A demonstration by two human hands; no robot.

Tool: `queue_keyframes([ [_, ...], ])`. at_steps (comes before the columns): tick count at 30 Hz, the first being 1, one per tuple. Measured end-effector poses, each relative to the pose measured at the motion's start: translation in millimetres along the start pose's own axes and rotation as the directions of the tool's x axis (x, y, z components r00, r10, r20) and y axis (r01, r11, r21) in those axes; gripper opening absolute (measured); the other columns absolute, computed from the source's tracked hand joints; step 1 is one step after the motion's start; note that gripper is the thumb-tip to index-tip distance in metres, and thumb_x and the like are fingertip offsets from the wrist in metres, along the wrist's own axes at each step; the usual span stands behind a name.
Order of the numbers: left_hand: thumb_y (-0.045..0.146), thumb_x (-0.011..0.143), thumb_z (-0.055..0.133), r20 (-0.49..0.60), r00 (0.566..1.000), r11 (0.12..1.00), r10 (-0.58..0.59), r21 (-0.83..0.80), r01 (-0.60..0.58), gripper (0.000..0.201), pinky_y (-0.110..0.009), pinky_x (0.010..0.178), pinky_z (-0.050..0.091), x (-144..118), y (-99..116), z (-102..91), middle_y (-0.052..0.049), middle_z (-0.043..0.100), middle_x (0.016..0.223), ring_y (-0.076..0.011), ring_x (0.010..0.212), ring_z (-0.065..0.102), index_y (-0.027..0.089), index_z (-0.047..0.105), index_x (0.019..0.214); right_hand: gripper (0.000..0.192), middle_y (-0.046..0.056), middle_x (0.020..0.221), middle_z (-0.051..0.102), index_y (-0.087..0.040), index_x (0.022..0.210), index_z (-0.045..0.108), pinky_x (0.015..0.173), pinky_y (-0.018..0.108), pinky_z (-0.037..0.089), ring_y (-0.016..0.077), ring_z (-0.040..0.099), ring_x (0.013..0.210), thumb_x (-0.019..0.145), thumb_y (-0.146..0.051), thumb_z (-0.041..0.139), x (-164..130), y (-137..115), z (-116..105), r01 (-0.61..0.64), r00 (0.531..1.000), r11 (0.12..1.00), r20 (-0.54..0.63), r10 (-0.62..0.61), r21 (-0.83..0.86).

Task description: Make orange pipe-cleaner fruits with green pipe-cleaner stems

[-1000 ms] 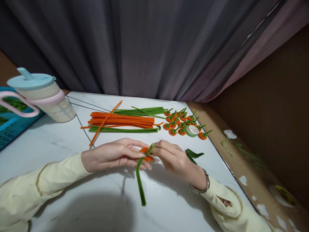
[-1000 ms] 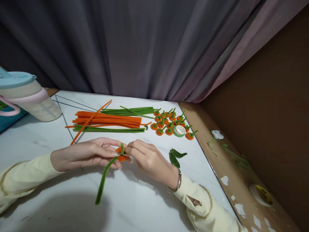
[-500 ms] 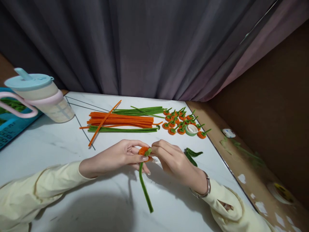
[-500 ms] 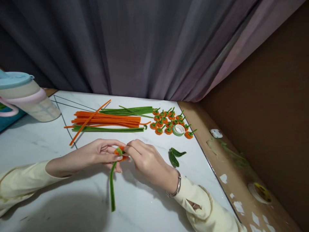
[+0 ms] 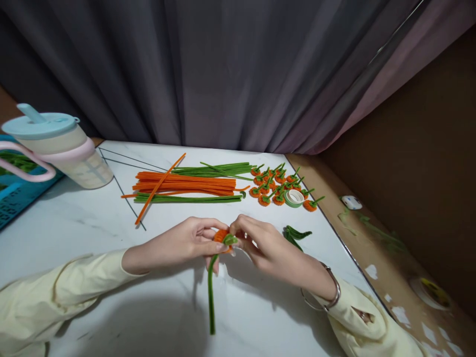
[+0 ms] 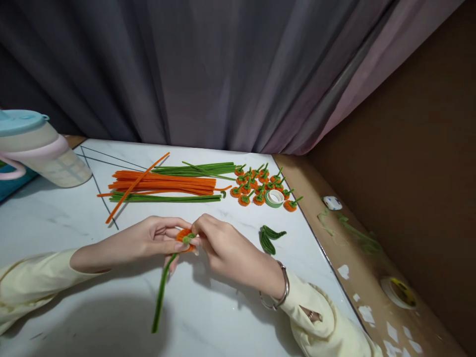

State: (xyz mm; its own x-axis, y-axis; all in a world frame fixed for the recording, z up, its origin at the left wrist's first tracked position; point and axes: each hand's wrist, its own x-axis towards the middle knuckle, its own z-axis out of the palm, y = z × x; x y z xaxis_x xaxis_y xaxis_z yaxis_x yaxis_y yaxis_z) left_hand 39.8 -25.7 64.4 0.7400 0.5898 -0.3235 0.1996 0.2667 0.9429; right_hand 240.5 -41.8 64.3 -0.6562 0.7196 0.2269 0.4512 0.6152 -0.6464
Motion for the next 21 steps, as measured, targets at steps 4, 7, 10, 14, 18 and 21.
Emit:
queue_keyframes([
  [4, 0.033, 0.087, 0.053, -0.042, 0.999, 0.982, 0.008, 0.189, 0.000, 0.027, -0.018, 0.052, 0.037, 0, -1, 3.8, 0.005, 0.055, 0.057, -0.0104, 0.053, 0.050, 0.018, 0.059, 0.108, 0.015, 0.000, 0.073, 0.052, -0.018, 0.078, 0.045, 0.057, 0.022, 0.035, 0.0118, 0.045, 0.062, 0.078, -0.003, 0.042, -1, -5, 0, -0.069, 0.996, 0.997, 0.053, 0.068, 0.017],
  [7, 0.037, 0.089, 0.049, -0.104, 0.991, 0.924, 0.088, 0.380, -0.042, 0.029, -0.018, 0.046, 0.030, -2, -5, 5.5, 0.006, 0.050, 0.052, -0.0091, 0.047, 0.040, 0.019, 0.060, 0.108, 0.014, -0.002, 0.066, 0.051, -0.018, 0.073, 0.048, 0.052, 0.021, 0.033, 0.0101, 0.043, 0.056, 0.077, -0.005, 0.044, 0, -7, 1, -0.221, 0.974, 0.969, 0.067, 0.214, 0.115],
  [10, 0.036, 0.090, 0.048, -0.157, 0.945, 0.803, 0.287, 0.577, -0.148, 0.027, -0.019, 0.053, 0.037, -5, -14, 6.8, 0.002, 0.062, 0.070, -0.0111, 0.055, 0.051, 0.022, 0.060, 0.109, 0.012, -0.004, 0.056, 0.049, -0.017, 0.069, 0.049, 0.046, 0.020, 0.033, 0.0087, 0.044, 0.048, 0.079, -0.011, 0.047, 2, -8, 1, -0.431, 0.902, 0.843, 0.129, 0.412, 0.322],
  [14, 0.032, 0.089, 0.049, -0.225, 0.843, 0.667, 0.488, 0.719, -0.194, 0.023, -0.023, 0.068, 0.043, -10, -25, 8.1, -0.004, 0.065, 0.100, -0.0175, 0.079, 0.063, 0.024, 0.057, 0.109, 0.011, -0.005, 0.051, 0.048, -0.016, 0.073, 0.052, 0.043, 0.020, 0.039, 0.0082, 0.048, 0.041, 0.083, -0.021, 0.050, 4, -8, 5, -0.506, 0.842, 0.636, 0.173, 0.511, 0.583],
  [18, 0.034, 0.088, 0.052, -0.355, 0.814, 0.734, 0.460, 0.667, -0.124, 0.015, -0.021, 0.060, 0.042, -12, -19, 9.7, -0.001, 0.066, 0.079, -0.0153, 0.067, 0.061, 0.022, 0.053, 0.097, 0.014, -0.004, 0.050, 0.051, -0.016, 0.071, 0.053, 0.046, 0.021, 0.041, 0.0086, 0.049, 0.043, 0.082, -0.025, 0.055, 5, -12, 11, -0.412, 0.856, 0.634, 0.041, 0.515, 0.655],
  [21, 0.037, 0.088, 0.049, -0.353, 0.902, 0.893, 0.251, 0.445, -0.075, 0.016, -0.019, 0.047, 0.038, -11, -6, 12.4, 0.004, 0.060, 0.059, -0.0107, 0.048, 0.051, 0.021, 0.047, 0.087, 0.016, -0.004, 0.049, 0.052, -0.015, 0.069, 0.054, 0.047, 0.022, 0.041, 0.0093, 0.050, 0.044, 0.081, -0.025, 0.058, 5, -15, 15, -0.369, 0.850, 0.666, -0.054, 0.523, 0.648],
])
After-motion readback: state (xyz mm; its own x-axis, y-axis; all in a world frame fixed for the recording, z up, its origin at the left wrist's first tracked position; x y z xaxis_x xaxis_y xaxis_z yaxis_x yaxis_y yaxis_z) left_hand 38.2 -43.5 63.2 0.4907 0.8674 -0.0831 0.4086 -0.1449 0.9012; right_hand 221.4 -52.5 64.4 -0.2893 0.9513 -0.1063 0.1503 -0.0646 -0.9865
